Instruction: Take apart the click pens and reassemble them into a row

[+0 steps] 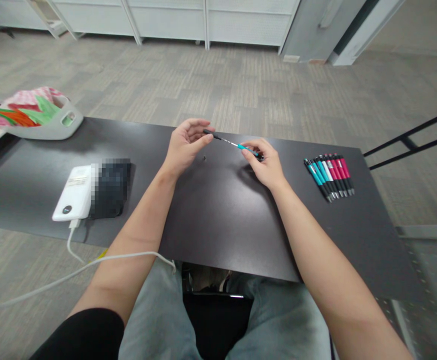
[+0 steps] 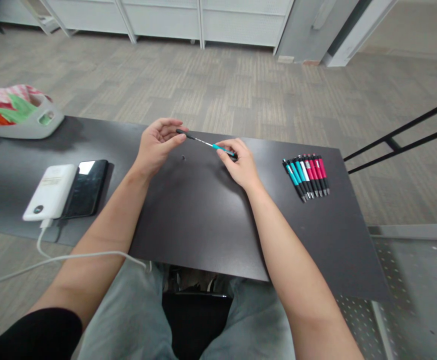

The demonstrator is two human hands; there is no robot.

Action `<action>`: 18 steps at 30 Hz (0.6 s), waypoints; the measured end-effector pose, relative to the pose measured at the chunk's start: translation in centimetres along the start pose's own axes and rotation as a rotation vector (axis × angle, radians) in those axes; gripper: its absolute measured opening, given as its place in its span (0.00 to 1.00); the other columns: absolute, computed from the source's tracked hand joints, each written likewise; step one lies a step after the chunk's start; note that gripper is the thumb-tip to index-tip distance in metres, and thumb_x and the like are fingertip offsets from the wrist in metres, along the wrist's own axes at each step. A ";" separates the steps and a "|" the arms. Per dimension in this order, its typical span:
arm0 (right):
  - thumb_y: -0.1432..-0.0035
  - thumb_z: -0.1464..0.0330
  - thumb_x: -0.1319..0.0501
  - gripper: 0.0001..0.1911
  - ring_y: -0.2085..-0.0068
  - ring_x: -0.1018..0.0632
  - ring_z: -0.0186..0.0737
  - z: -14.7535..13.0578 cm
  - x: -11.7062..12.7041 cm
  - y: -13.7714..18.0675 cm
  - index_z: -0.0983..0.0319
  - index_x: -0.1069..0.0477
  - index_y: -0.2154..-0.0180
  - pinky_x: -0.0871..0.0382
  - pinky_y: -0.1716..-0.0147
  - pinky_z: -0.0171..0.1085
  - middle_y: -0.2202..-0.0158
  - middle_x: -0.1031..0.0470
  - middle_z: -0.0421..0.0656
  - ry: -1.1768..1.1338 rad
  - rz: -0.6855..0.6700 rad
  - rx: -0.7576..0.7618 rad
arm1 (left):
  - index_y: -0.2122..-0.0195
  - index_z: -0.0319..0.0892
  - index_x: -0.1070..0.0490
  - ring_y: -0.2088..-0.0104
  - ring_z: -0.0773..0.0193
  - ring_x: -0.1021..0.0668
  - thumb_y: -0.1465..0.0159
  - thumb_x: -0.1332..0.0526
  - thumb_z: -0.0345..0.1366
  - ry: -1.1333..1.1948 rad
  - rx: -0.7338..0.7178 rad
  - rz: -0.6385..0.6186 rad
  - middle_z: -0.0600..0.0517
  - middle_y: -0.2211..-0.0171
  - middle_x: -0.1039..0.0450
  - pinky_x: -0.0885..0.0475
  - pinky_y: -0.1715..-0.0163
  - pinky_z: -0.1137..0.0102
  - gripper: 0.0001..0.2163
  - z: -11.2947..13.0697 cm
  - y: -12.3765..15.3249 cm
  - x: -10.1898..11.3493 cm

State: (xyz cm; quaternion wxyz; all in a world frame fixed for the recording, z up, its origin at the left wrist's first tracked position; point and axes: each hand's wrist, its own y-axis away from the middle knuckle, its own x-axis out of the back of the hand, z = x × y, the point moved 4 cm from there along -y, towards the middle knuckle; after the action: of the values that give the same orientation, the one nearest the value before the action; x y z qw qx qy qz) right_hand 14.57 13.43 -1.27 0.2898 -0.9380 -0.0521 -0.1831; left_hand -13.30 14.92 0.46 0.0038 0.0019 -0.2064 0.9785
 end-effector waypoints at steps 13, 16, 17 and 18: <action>0.24 0.44 0.30 0.20 0.56 0.20 0.53 -0.3 -0.3 0.1 0.50 0.12 0.50 0.21 0.49 0.54 0.56 0.17 0.47 0.005 -0.061 0.020 | 0.56 0.43 0.14 0.48 0.54 0.08 0.47 0.10 0.58 0.074 0.131 -0.122 0.43 0.50 0.08 0.14 0.42 0.64 0.29 1.5 1.1 -2.2; 0.24 0.43 0.30 0.20 0.56 0.20 0.53 -0.2 -0.3 0.1 0.50 0.12 0.49 0.21 0.49 0.54 0.56 0.17 0.47 -0.003 -0.061 0.020 | 0.57 0.43 0.11 0.54 0.57 0.09 0.48 0.10 0.59 0.072 0.151 -0.138 0.44 0.53 0.08 0.15 0.48 0.66 0.29 1.5 1.2 -2.7; 0.24 0.43 0.30 0.21 0.56 0.20 0.53 -0.2 -0.3 0.1 0.50 0.11 0.49 0.21 0.49 0.54 0.56 0.17 0.47 -0.010 -0.059 0.022 | 0.57 0.43 0.11 0.57 0.59 0.10 0.48 0.10 0.59 0.071 0.152 -0.130 0.45 0.56 0.09 0.15 0.53 0.67 0.29 1.4 1.1 -2.8; 0.24 0.43 0.30 0.21 0.56 0.20 0.52 -0.2 -0.3 0.1 0.50 0.11 0.49 0.21 0.49 0.53 0.56 0.17 0.46 -0.017 -0.058 0.023 | 0.58 0.43 0.11 0.60 0.61 0.11 0.49 0.09 0.60 0.071 0.150 -0.119 0.45 0.58 0.09 0.17 0.57 0.68 0.30 1.4 1.1 -2.8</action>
State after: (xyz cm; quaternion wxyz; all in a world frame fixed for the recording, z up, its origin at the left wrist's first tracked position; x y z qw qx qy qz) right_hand 14.22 13.23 -1.26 0.2949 -0.9341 -0.0838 -0.1831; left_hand -10.54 13.33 1.26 0.0691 -0.0200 -0.1317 0.9887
